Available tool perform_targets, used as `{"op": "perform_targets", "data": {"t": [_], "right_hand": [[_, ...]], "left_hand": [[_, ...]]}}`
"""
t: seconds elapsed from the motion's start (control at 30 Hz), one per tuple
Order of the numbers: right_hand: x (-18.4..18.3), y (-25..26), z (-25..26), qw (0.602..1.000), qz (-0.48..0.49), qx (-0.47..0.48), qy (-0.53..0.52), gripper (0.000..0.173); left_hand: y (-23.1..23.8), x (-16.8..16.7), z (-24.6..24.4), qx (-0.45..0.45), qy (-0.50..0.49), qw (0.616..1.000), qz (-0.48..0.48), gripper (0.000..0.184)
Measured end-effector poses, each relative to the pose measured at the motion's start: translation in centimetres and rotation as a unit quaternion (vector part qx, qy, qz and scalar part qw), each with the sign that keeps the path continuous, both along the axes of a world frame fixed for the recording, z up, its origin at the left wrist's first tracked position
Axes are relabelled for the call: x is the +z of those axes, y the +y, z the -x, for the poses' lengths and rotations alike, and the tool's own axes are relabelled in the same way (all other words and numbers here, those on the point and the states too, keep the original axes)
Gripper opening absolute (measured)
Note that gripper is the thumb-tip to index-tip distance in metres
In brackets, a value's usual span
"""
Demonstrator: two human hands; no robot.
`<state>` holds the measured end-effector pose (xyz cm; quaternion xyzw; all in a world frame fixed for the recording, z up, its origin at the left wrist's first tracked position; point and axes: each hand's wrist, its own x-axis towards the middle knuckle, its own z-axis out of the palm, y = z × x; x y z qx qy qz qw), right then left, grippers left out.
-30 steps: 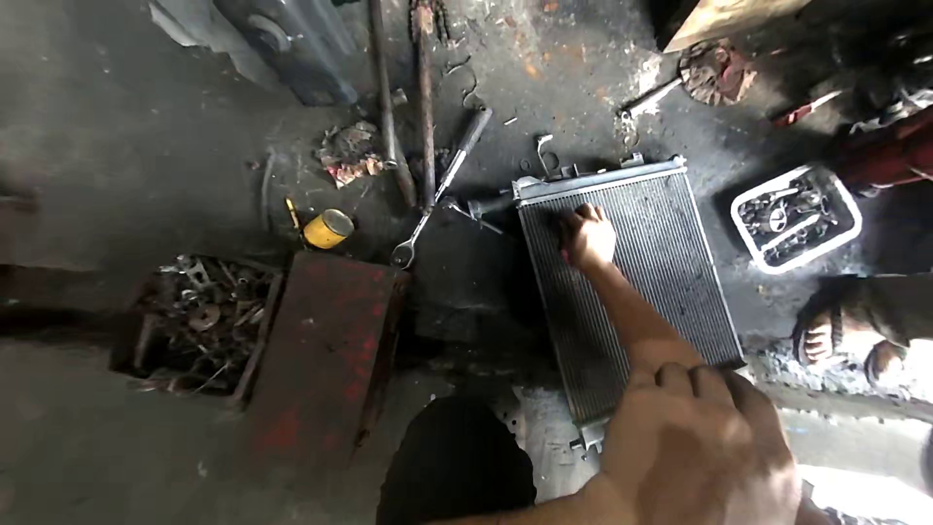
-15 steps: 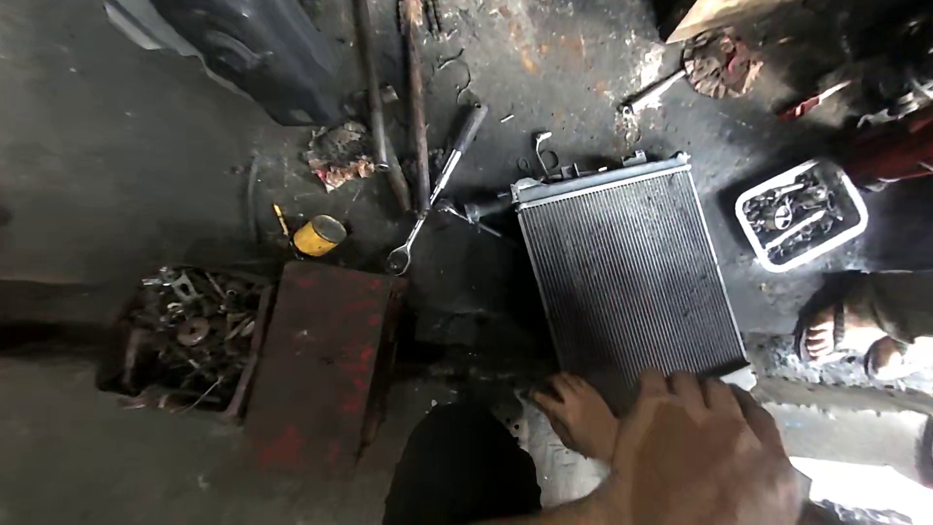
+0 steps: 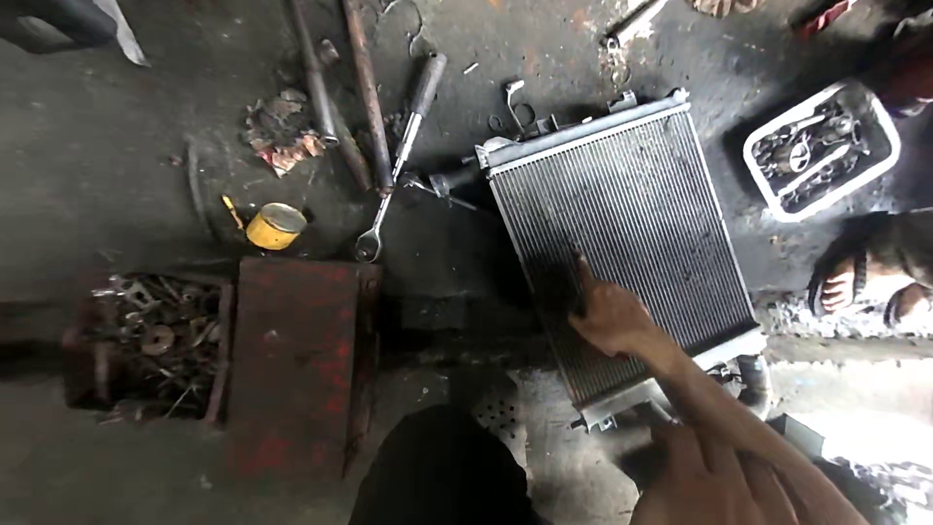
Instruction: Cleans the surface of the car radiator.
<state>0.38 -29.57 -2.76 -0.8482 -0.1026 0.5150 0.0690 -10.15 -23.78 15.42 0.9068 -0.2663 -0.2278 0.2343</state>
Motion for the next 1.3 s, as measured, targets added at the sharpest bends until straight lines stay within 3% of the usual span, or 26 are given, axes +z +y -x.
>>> {"op": "perform_targets", "data": {"t": [0.47, 0.67, 0.8, 0.87, 1.0, 1.07, 1.13, 1.2, 1.23, 1.3], "right_hand": [[-0.1, 1.5, -0.8, 0.997, 0.034, 0.061, -0.012, 0.087], [-1.1, 2.1, -2.7, 0.999, 0.007, -0.005, -0.040, 0.093], [-0.3, 1.3, -0.7, 0.991, -0.124, -0.037, 0.016, 0.053], [-0.4, 0.8, 0.0, 0.983, -0.153, -0.104, -0.016, 0.058], [-3.1, 0.6, -0.5, 0.953, -0.083, -0.247, -0.153, 0.077], [-3.3, 2.0, 0.2, 0.954, -0.078, -0.252, -0.142, 0.073], [-1.9, 4.1, 2.5, 0.961, -0.172, -0.199, -0.087, 0.062], [-0.8, 5.8, 4.9, 0.942, -0.312, -0.116, -0.031, 0.054], [-0.6, 6.5, 5.6, 0.933, -0.344, -0.093, -0.044, 0.053], [-1.4, 6.8, 6.0, 0.917, -0.317, -0.135, -0.200, 0.049]], "left_hand": [[-0.5, 0.4, 0.5, -0.009, -0.001, 1.000, -0.014, 0.034], [-0.8, 0.4, 0.5, 0.004, -0.010, 1.000, -0.019, 0.032], [-0.6, 0.3, 0.4, 0.006, -0.002, 1.000, 0.000, 0.030], [-0.7, 0.0, 0.5, 0.009, -0.014, 1.000, 0.004, 0.030], [-0.4, 0.0, 0.4, -0.005, 0.000, 1.000, -0.005, 0.032], [-0.4, 0.0, 0.4, 0.000, -0.010, 1.000, -0.009, 0.032], [-0.5, -0.1, 0.6, 0.020, -0.029, 0.999, -0.008, 0.031], [-0.4, -0.1, 0.6, 0.023, -0.030, 0.999, -0.009, 0.031], [-0.3, -0.1, 0.6, 0.021, -0.031, 0.999, -0.009, 0.031], [0.1, -0.1, 0.5, 0.020, -0.037, 0.999, -0.011, 0.031]]}}
